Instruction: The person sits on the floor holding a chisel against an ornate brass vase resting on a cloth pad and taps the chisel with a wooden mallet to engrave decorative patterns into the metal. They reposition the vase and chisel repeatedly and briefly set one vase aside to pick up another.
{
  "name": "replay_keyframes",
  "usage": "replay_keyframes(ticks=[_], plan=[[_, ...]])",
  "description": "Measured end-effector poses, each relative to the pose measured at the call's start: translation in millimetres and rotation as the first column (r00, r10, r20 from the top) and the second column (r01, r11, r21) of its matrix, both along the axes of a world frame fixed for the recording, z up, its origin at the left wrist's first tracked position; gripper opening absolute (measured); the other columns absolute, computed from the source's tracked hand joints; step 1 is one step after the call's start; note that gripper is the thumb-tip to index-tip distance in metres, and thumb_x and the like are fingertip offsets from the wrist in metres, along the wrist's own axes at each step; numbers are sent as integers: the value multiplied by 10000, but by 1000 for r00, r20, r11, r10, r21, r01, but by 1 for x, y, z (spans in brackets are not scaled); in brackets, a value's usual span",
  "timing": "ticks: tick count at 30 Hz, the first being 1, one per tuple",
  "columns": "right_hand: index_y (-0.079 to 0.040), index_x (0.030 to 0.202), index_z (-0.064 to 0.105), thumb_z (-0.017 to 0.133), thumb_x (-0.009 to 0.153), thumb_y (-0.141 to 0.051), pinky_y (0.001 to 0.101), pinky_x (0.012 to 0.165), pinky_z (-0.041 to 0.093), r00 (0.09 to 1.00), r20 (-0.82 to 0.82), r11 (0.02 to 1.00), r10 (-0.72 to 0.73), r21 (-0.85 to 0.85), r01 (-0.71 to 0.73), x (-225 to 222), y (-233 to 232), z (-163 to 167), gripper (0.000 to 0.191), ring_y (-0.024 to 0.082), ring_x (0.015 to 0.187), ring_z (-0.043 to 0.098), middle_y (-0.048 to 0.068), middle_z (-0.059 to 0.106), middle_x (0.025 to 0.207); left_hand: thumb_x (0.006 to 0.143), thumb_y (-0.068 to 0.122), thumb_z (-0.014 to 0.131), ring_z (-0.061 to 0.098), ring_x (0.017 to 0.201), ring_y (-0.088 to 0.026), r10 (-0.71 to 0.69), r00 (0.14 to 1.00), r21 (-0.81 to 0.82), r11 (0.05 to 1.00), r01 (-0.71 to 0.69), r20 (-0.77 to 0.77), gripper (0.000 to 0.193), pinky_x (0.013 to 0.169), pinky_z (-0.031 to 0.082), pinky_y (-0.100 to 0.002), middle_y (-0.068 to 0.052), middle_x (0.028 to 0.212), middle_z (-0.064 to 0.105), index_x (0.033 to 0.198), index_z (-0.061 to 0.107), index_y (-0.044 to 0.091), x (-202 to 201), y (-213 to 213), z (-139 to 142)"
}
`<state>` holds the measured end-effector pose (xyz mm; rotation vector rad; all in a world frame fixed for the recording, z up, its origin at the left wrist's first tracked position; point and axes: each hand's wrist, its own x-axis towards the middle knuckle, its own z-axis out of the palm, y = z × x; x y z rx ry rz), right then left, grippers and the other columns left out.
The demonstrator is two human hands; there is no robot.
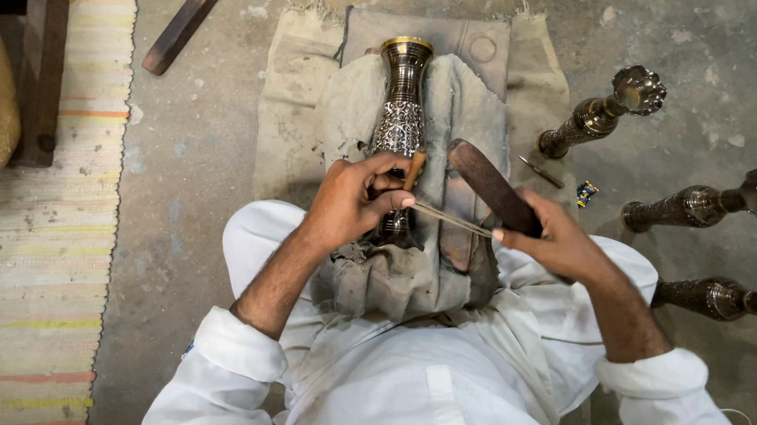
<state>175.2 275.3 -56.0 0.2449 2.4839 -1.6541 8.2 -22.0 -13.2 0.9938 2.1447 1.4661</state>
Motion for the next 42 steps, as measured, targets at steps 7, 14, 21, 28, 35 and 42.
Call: replay_keyframes(ticks=[7,14,21,28,35,42], plan=[[-47,1091,643,807,871,-179,408,606,474,987,-155,821,-28,559,111,-41,-9,62,305,205,627,608,75,621,736,866,172,830,597,559,-162,57,998,-79,995,-57,-4,439,577,485,-350,-95,637,696,1272,690,81,5,0,5],[-102,1146,654,769,766,-95,469,682,522,951,-184,595,249,804,-1,-63,-9,111,397,323,717,714,121,728,808,870,182,823,611,543,-150,49,998,-16,999,-49,-33,419,572,489,-329,-72,673,718,1254,684,89,6,-1,7],[-103,1081,636,780,779,-133,479,680,512,975,-50,537,216,840,-76,-70,0,121,336,349,725,698,139,702,770,869,194,814,665,576,-138,32,998,30,999,-31,-54,417,592,517,-334,-55,729,742,1249,680,88,4,-1,1],[-72,1067,616,795,840,-174,459,630,511,988,-63,598,138,801,-32,-69,2,120,306,310,686,692,128,681,762,859,206,831,635,562,-172,25,997,-18,999,-26,-77,408,594,512,-342,-89,689,705,1225,695,87,2,0,3],[-96,1099,642,789,889,-178,449,662,523,999,-30,613,35,790,2,-67,4,115,268,284,702,698,125,704,805,868,185,814,670,579,-172,6,999,12,1000,-6,-48,405,602,518,-336,-72,734,740,1237,687,79,0,1,1],[-110,1120,638,778,880,-147,440,707,538,989,-84,591,122,807,-5,-68,5,116,280,271,759,711,119,716,862,867,173,815,665,588,-176,-1,999,3,1000,1,-40,402,602,514,-328,-89,724,733,1242,697,90,-1,-1,-1]])
